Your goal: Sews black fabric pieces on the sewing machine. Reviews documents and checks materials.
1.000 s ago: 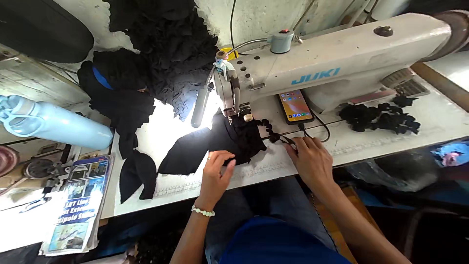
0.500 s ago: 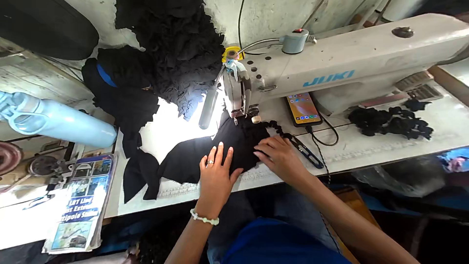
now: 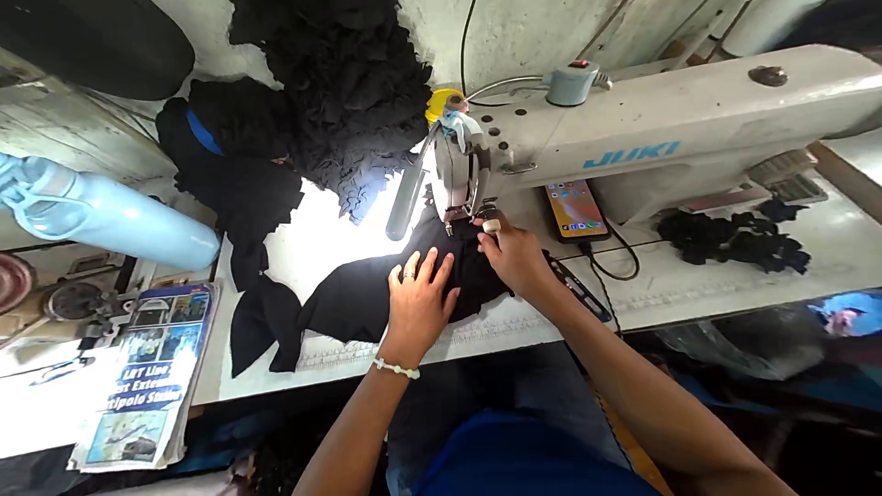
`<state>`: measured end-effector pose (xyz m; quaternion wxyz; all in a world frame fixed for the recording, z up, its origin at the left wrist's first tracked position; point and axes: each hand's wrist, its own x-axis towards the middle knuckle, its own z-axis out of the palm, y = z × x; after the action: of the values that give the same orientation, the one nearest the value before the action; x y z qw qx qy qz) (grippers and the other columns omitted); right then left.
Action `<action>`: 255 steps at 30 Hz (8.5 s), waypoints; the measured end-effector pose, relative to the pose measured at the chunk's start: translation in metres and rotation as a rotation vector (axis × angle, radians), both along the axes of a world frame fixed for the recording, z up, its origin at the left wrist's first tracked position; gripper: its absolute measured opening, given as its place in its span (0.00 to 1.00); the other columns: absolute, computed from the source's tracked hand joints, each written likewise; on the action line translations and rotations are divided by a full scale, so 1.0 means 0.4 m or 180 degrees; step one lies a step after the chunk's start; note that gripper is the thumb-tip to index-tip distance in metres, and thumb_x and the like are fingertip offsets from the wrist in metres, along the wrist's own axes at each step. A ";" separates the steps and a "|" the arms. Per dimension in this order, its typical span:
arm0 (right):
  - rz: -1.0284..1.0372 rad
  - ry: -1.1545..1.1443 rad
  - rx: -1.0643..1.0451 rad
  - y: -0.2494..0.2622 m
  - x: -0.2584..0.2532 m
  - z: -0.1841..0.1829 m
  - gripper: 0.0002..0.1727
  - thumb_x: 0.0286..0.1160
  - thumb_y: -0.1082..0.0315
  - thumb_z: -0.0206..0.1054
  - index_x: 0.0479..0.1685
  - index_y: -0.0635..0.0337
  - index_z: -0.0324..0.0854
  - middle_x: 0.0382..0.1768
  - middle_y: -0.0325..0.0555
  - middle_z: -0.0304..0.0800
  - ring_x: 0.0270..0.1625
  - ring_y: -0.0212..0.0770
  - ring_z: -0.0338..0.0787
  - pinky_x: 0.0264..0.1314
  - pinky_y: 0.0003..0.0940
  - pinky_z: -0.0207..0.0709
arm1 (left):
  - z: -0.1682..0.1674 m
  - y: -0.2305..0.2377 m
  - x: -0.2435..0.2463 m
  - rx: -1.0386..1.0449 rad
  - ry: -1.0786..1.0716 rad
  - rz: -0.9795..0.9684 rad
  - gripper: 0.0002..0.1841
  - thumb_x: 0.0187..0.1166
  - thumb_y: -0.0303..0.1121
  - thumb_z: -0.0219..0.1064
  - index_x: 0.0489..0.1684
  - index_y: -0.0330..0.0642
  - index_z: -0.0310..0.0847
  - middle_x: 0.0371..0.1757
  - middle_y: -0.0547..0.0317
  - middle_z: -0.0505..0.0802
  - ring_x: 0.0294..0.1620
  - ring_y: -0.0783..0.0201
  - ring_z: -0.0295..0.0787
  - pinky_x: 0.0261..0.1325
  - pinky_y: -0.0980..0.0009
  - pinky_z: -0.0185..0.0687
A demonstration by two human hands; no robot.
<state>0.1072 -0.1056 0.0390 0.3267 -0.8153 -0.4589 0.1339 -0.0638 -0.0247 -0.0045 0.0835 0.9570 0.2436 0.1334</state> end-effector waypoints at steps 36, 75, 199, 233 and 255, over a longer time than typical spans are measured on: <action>-0.0102 0.1465 -0.0347 -0.050 -0.086 0.006 0.17 0.95 0.65 0.52 0.69 0.66 0.78 0.25 0.39 0.89 0.20 0.26 0.83 0.28 0.22 0.78 | -0.022 0.133 0.116 -0.0572 -0.1246 -0.0388 0.06 0.76 0.20 0.69 0.41 0.33 0.92 0.42 0.45 0.94 0.49 0.50 0.93 0.60 0.56 0.85; -0.0007 -0.0813 0.0528 0.010 -0.002 -0.009 0.08 0.76 0.74 0.72 0.43 0.73 0.87 0.44 0.66 0.86 0.39 0.62 0.91 0.38 0.56 0.84 | -0.004 0.091 0.131 -0.0099 -0.0861 0.0016 0.16 0.70 0.43 0.79 0.42 0.38 0.91 0.34 0.50 0.93 0.42 0.48 0.92 0.52 0.45 0.79; -0.0155 0.1007 0.0012 -0.027 -0.041 0.019 0.12 0.82 0.70 0.69 0.58 0.65 0.86 0.32 0.45 0.92 0.33 0.34 0.89 0.43 0.33 0.83 | -0.031 0.074 0.123 0.0299 -0.1173 0.0117 0.05 0.70 0.27 0.74 0.39 0.38 0.91 0.33 0.52 0.94 0.46 0.47 0.92 0.50 0.48 0.81; 0.0212 -0.1411 0.0570 -0.075 -0.135 -0.130 0.07 0.72 0.74 0.67 0.38 0.67 0.89 0.30 0.56 0.92 0.37 0.57 0.95 0.38 0.47 0.87 | -0.027 0.117 0.082 0.0276 -0.0955 -0.0504 0.07 0.72 0.30 0.70 0.38 0.45 0.96 0.47 0.58 0.99 0.66 0.44 0.89 0.69 0.44 0.76; 0.0750 -0.0166 0.0557 0.057 0.001 -0.094 0.10 0.77 0.72 0.70 0.51 0.59 0.93 0.50 0.56 0.93 0.59 0.60 0.90 0.63 0.62 0.78 | -0.031 0.022 0.085 0.0309 -0.0787 0.0459 0.21 0.66 0.44 0.81 0.49 0.38 0.88 0.48 0.53 0.97 0.67 0.40 0.87 0.76 0.21 0.48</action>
<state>0.1078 -0.0827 0.0013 0.3665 -0.7274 -0.5697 0.1097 -0.0297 -0.0158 -0.0170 0.0567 0.9162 0.2929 0.2675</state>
